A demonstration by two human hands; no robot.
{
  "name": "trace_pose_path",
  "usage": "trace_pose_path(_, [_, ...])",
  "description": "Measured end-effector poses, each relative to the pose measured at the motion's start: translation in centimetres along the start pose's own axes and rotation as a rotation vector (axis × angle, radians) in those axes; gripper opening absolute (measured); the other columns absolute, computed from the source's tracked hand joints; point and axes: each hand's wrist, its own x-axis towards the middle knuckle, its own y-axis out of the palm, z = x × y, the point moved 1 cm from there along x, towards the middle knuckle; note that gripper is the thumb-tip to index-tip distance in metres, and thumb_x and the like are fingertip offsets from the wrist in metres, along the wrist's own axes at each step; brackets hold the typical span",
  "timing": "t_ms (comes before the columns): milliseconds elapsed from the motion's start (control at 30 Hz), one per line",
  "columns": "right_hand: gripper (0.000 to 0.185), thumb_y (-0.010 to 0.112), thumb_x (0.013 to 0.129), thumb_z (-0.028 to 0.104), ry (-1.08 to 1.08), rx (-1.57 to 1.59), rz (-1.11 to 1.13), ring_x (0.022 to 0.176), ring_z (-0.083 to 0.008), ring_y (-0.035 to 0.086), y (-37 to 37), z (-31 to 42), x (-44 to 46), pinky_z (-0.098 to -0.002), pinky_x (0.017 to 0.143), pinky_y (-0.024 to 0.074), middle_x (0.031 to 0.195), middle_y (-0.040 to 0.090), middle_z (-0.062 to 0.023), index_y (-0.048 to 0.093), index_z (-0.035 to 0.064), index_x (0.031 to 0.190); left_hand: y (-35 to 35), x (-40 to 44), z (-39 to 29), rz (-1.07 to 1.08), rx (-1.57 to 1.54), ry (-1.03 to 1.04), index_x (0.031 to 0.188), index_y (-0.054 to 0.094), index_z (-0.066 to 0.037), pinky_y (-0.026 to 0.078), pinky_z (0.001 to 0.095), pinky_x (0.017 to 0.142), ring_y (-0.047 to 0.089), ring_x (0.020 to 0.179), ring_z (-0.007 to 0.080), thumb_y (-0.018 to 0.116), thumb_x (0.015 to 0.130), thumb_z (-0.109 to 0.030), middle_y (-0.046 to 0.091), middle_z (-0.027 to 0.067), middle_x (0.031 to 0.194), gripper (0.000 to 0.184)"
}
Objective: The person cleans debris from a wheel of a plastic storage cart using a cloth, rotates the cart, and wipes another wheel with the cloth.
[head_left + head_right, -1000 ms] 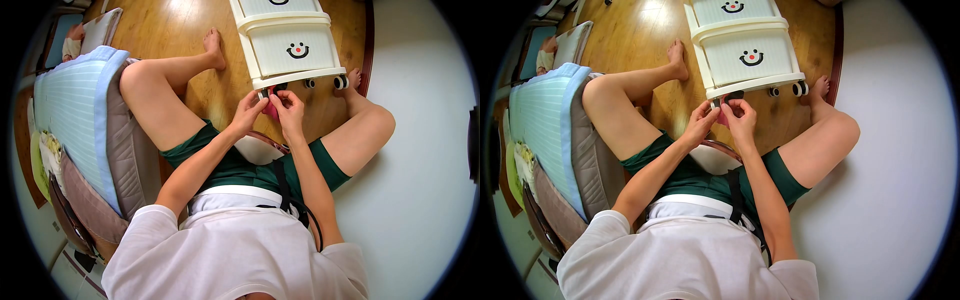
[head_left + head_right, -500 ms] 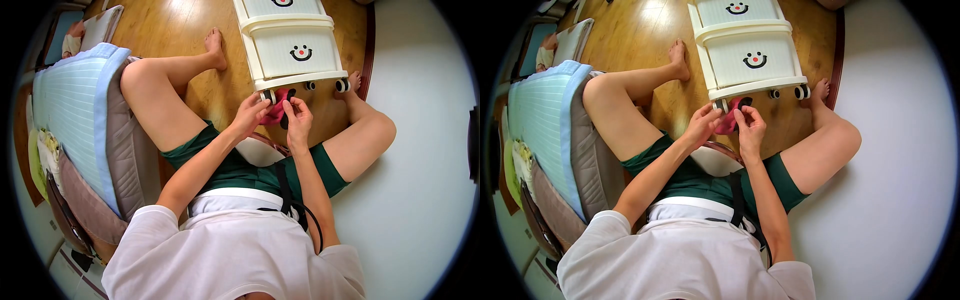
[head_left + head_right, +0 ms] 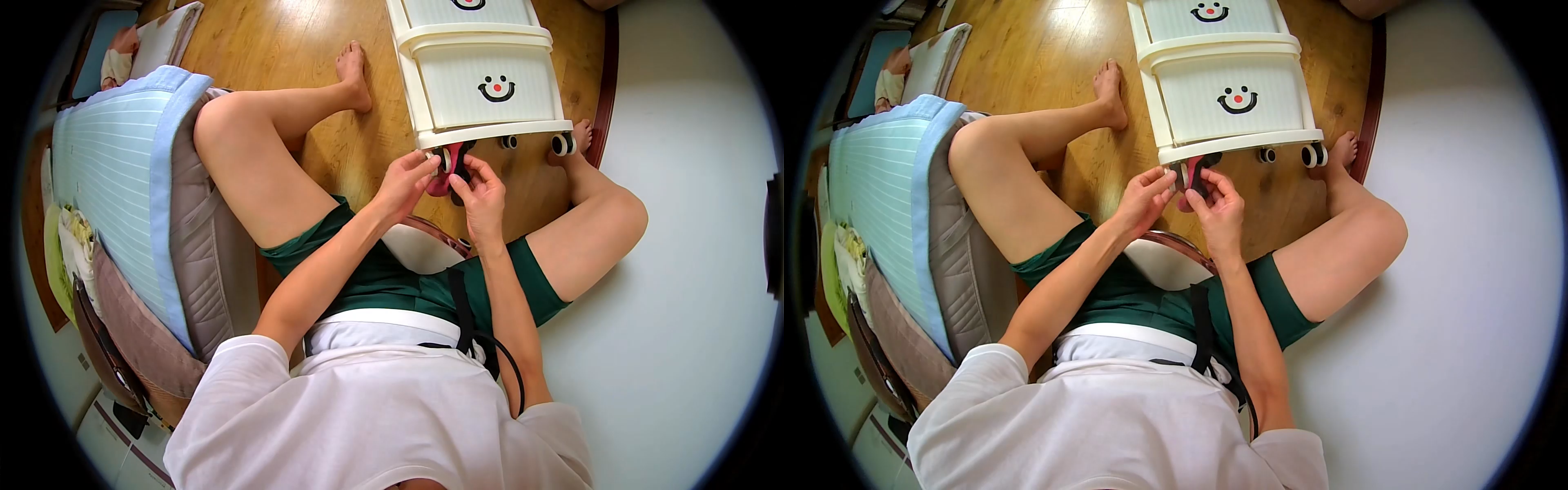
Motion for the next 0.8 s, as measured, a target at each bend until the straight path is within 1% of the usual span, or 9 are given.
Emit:
trace_pose_path(67, [0.026, 0.064, 0.081, -0.005, -0.059, -0.072, -0.033, 0.089, -0.0127, 0.058, -0.4, -0.7, -0.1, -0.0227, 0.078, 0.0483, 0.098, 0.061, -0.006, 0.058, -0.0047, 0.106, -0.2, -0.1, -0.2, 0.026, 0.066, -0.005, 0.107, 0.058, -0.001, 0.047, 0.0276, 0.088, 0.059, 0.099, 0.0129, 0.058, 0.091, -0.01, 0.062, 0.0056, 0.106, 0.018])
trace_pose_path(133, [0.022, 0.065, 0.081, -0.005, -0.086, -0.151, -0.079, 0.09, -0.0122, 0.057, -1.0, -0.8, -0.3, -0.0224, 0.079, 0.0473, 0.097, 0.061, -0.0059, 0.06, -0.0044, 0.103, 0.7, -0.6, -0.8, 0.018, 0.069, -0.072, 0.109, 0.056, -0.001, 0.048, 0.028, 0.087, 0.059, 0.099, 0.0131, 0.057, 0.092, -0.01, 0.062, 0.0055, 0.105, 0.02])
trace_pose_path(167, [0.02, 0.065, 0.081, -0.004, -0.059, -0.136, -0.111, 0.091, -0.0118, 0.057, -1.2, -0.8, -0.5, -0.0225, 0.08, 0.0468, 0.097, 0.061, -0.0062, 0.06, -0.0043, 0.101, 1.0, -0.8, -1.0, 0.014, 0.07, -0.105, 0.11, 0.056, 0.0, 0.048, 0.0281, 0.086, 0.059, 0.099, 0.0131, 0.057, 0.092, -0.011, 0.062, 0.0055, 0.105, 0.021])
trace_pose_path(233, [0.017, 0.065, 0.082, -0.003, -0.006, -0.105, -0.177, 0.092, -0.0111, 0.056, -1.2, -0.4, -0.7, -0.0227, 0.081, 0.0459, 0.097, 0.061, -0.0068, 0.062, -0.0041, 0.098, 1.3, -0.8, -1.0, 0.042, 0.099, -0.063, 0.112, 0.055, 0.0, 0.049, 0.0287, 0.087, 0.059, 0.1, 0.0133, 0.056, 0.092, -0.011, 0.062, 0.0055, 0.105, 0.022])
trace_pose_path(333, [0.017, 0.065, 0.082, -0.003, -0.049, -0.061, -0.191, 0.095, -0.0114, 0.056, -0.9, 0.3, -0.8, -0.0222, 0.083, 0.0455, 0.097, 0.062, -0.0072, 0.062, -0.0045, 0.098, 1.8, -0.8, -0.9, 0.054, 0.1, -0.033, 0.113, 0.054, -0.001, 0.049, 0.0293, 0.088, 0.059, 0.1, 0.0134, 0.056, 0.092, -0.01, 0.061, 0.0058, 0.106, 0.023])
trace_pose_path(433, [0.016, 0.065, 0.083, -0.002, -0.166, -0.148, -0.153, 0.097, -0.0124, 0.056, -0.8, 0.0, -0.4, -0.0224, 0.082, 0.0468, 0.102, 0.06, -0.0076, 0.063, -0.0032, 0.099, 1.2, -0.4, -0.5, 0.055, 0.103, -0.013, 0.113, 0.054, -0.001, 0.049, 0.0291, 0.088, 0.059, 0.099, 0.0133, 0.055, 0.092, -0.009, 0.06, 0.006, 0.107, 0.022])
trace_pose_path(533, [0.017, 0.064, 0.083, -0.002, -0.217, -0.3, 0.023, 0.099, -0.014, 0.056, 0.8, 0.9, -0.8, -0.023, 0.082, 0.0482, 0.108, 0.058, -0.0077, 0.065, -0.0014, 0.1, 0.5, -0.4, -0.2, 0.057, 0.126, -0.001, 0.112, 0.055, -0.001, 0.048, 0.0286, 0.088, 0.058, 0.099, 0.0131, 0.055, 0.092, -0.008, 0.06, 0.0059, 0.108, 0.02])
trace_pose_path(633, [0.017, 0.064, 0.083, -0.001, -0.204, -0.24, 0.043, 0.098, -0.0146, 0.057, 0.8, 0.1, -0.3, -0.024, 0.078, 0.0499, 0.11, 0.055, -0.0073, 0.065, 0.0, 0.1, 0.4, -0.3, -0.3, 0.072, 0.113, -0.01, 0.111, 0.056, -0.002, 0.047, 0.0282, 0.089, 0.058, 0.1, 0.0128, 0.055, 0.092, -0.007, 0.06, 0.0053, 0.109, 0.019])
trace_pose_path(800, [0.012, 0.068, 0.08, 0.001, -0.179, -0.375, -0.034, 0.082, -0.0104, 0.059, 1.5, 0.2, 0.4, -0.0221, 0.072, 0.0489, 0.099, 0.058, -0.0054, 0.065, -0.0012, 0.091, -0.4, 0.3, 0.2, 0.086, 0.065, -0.002, 0.112, 0.057, -0.002, 0.046, 0.0276, 0.088, 0.057, 0.1, 0.0116, 0.054, 0.092, -0.007, 0.061, 0.0042, 0.109, 0.02])
